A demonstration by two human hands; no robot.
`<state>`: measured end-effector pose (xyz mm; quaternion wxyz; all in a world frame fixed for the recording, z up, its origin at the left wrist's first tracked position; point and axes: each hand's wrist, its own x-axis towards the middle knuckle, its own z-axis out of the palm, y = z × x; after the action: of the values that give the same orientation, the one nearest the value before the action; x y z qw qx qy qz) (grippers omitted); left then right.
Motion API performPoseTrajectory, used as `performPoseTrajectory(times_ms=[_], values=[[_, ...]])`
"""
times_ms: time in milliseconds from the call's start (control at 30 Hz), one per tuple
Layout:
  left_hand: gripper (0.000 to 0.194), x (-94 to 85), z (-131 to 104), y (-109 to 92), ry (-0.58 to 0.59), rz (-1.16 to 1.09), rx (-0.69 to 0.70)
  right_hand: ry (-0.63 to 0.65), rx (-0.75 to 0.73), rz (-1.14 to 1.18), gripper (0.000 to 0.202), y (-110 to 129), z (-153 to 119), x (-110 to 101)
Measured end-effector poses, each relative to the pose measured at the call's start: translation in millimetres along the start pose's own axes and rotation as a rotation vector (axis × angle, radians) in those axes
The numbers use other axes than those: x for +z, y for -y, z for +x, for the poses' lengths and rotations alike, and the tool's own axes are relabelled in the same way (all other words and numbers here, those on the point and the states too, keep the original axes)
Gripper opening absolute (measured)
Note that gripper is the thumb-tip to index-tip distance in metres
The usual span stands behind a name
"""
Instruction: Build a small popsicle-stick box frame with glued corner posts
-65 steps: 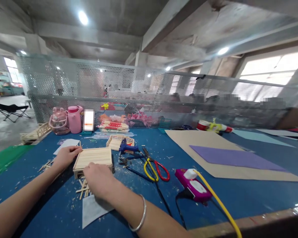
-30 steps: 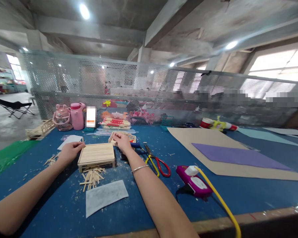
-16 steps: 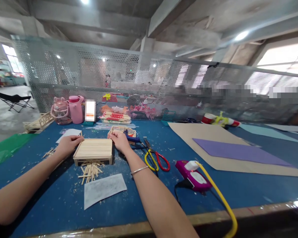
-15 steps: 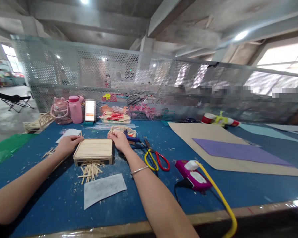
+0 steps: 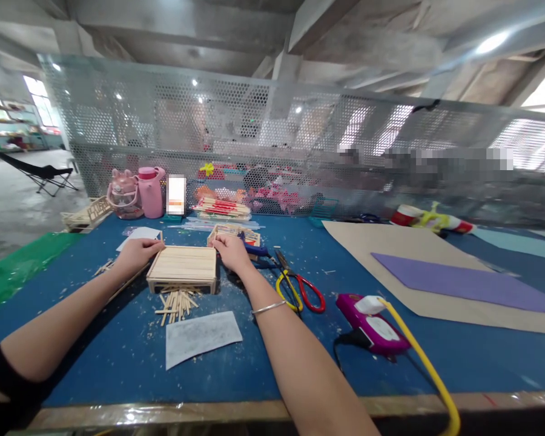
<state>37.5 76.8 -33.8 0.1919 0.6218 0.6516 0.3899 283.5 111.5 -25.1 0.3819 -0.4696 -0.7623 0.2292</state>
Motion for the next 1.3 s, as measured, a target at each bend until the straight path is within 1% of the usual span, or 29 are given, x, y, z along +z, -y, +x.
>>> performPoseTrajectory(times_ms=[200,467,800,1300], values=[[0.033,-0.2,-1.3,-0.3,0.008,-0.022,0.003,-0.005,-0.013,-0.040,0.023,0.8,-0.7,0.0],[0.034,1.0,-0.2,0.6,0.005,-0.035,-0.018,0.034,-0.033,-0.047,0.022,-1.6,-1.7,-2.2],[0.033,2.9,1.5,4.1,0.001,-0.046,-0.002,0.009,-0.065,-0.069,0.023,2.2,-2.5,-3.6],[0.032,0.4,-2.3,0.9,-0.006,-0.041,-0.013,0.027,-0.065,0.003,0.020,1.3,-2.7,0.1]])
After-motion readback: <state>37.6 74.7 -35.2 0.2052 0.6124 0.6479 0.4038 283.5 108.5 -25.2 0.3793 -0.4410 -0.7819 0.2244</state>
